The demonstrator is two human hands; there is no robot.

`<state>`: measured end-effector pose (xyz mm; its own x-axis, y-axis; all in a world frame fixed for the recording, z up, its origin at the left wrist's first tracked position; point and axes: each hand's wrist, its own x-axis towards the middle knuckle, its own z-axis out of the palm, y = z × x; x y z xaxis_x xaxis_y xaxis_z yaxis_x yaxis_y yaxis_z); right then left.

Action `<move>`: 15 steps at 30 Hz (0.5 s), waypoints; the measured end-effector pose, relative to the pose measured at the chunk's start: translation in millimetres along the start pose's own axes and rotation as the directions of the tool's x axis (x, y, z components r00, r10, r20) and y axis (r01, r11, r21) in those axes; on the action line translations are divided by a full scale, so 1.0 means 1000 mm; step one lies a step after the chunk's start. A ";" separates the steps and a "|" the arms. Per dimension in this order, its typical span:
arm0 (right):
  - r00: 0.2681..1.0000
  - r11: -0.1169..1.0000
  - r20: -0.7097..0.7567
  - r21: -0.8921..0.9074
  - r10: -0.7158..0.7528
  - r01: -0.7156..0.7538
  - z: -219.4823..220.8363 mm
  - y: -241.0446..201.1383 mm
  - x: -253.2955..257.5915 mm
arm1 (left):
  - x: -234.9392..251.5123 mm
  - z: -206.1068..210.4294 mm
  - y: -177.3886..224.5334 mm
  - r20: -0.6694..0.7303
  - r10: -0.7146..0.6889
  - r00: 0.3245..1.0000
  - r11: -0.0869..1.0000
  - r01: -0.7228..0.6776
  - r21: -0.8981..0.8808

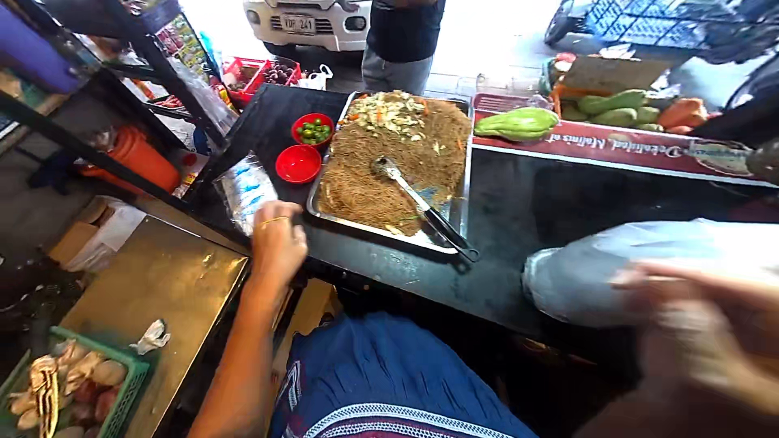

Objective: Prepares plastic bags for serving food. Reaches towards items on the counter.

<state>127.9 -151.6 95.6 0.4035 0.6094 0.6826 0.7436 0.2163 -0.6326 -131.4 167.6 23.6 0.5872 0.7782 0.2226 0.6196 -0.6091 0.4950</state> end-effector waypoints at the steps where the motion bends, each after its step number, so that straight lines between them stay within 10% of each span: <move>1: 0.989 0.999 0.145 0.044 -0.022 0.016 0.039 -0.007 0.010 | 0.003 -0.003 -0.025 -0.089 -0.096 0.991 0.988 0.106 0.110; 4: 0.834 0.996 0.544 0.079 -0.086 0.051 0.157 -0.011 0.019 | 0.007 -0.002 -0.086 -0.201 -0.287 0.937 0.942 0.314 0.120; 8: 0.603 0.993 0.796 0.110 -0.059 -0.049 0.294 -0.007 0.027 | 0.011 0.006 -0.122 -0.198 -0.235 0.952 0.971 0.222 -0.087; 15: 0.571 0.951 0.781 -0.308 0.253 -0.001 0.441 0.011 0.061 | 0.007 0.011 -0.133 -0.216 -0.083 0.973 0.986 0.050 -0.158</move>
<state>-74.7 224.2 -31.5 0.0023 0.9984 -0.0564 0.8712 -0.0297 -0.4901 -203.8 252.6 -49.7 0.4072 0.8409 0.3565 0.5582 -0.5381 0.6316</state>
